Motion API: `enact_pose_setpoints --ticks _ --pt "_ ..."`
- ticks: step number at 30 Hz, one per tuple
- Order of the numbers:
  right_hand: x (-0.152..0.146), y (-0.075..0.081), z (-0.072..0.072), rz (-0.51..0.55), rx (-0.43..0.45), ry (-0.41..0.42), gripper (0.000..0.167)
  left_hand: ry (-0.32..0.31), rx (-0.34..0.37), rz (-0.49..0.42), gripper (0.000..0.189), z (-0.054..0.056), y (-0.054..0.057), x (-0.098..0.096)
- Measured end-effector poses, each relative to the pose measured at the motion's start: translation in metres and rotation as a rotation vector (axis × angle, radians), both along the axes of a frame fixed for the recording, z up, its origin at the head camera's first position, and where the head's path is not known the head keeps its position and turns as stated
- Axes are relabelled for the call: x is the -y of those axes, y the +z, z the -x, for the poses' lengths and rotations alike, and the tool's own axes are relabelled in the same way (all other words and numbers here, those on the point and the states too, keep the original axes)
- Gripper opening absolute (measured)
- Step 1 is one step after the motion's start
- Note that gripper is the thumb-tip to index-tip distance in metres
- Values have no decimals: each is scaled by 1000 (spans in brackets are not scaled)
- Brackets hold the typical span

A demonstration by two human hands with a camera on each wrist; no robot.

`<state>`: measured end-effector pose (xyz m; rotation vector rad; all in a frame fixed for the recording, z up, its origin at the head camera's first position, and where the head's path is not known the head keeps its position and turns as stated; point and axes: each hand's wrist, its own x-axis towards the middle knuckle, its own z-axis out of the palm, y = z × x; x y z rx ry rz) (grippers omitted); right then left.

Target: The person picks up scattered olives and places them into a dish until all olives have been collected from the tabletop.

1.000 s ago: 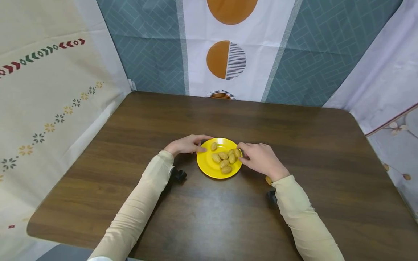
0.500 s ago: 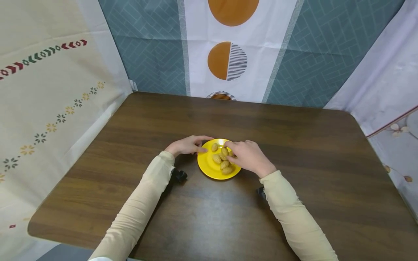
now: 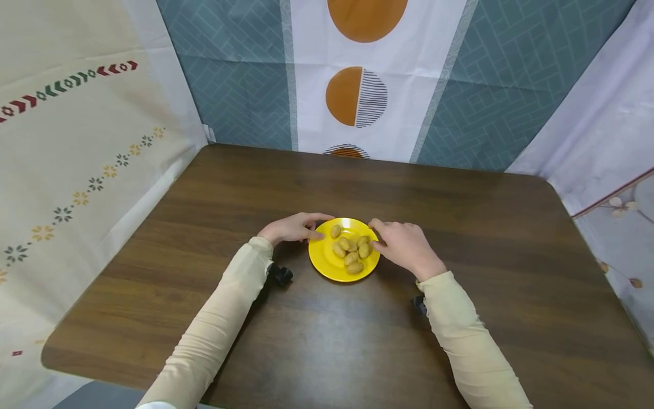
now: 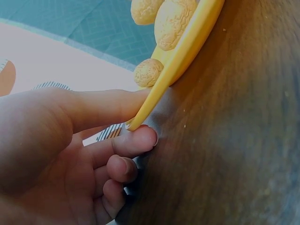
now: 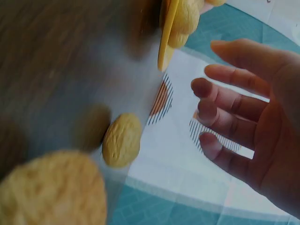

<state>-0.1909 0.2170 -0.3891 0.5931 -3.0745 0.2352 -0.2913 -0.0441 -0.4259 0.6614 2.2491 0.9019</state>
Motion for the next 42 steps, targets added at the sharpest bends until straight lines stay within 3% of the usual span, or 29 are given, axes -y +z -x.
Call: enact_pose_setpoints --ticks 8,13,20,27,35,42 --pt "-19 1 -4 -54 -51 -77 35 5 1 6 55 1 -1 0" --pt "-30 1 -5 -83 -13 -102 36 3 -4 12 55 0 -1 -1" --pt "-44 -2 -11 -84 93 -94 32 7 -8 15 55 -1 2 0" --pt "-54 -10 -16 -71 123 -61 14 6 -4 18 55 -1 1 -1" --pt "-52 -10 -15 -54 93 -40 14 3 -8 15 55 -1 1 -1" --pt "-34 -3 -10 -26 55 -15 13 4 -5 11 55 -1 1 -2"
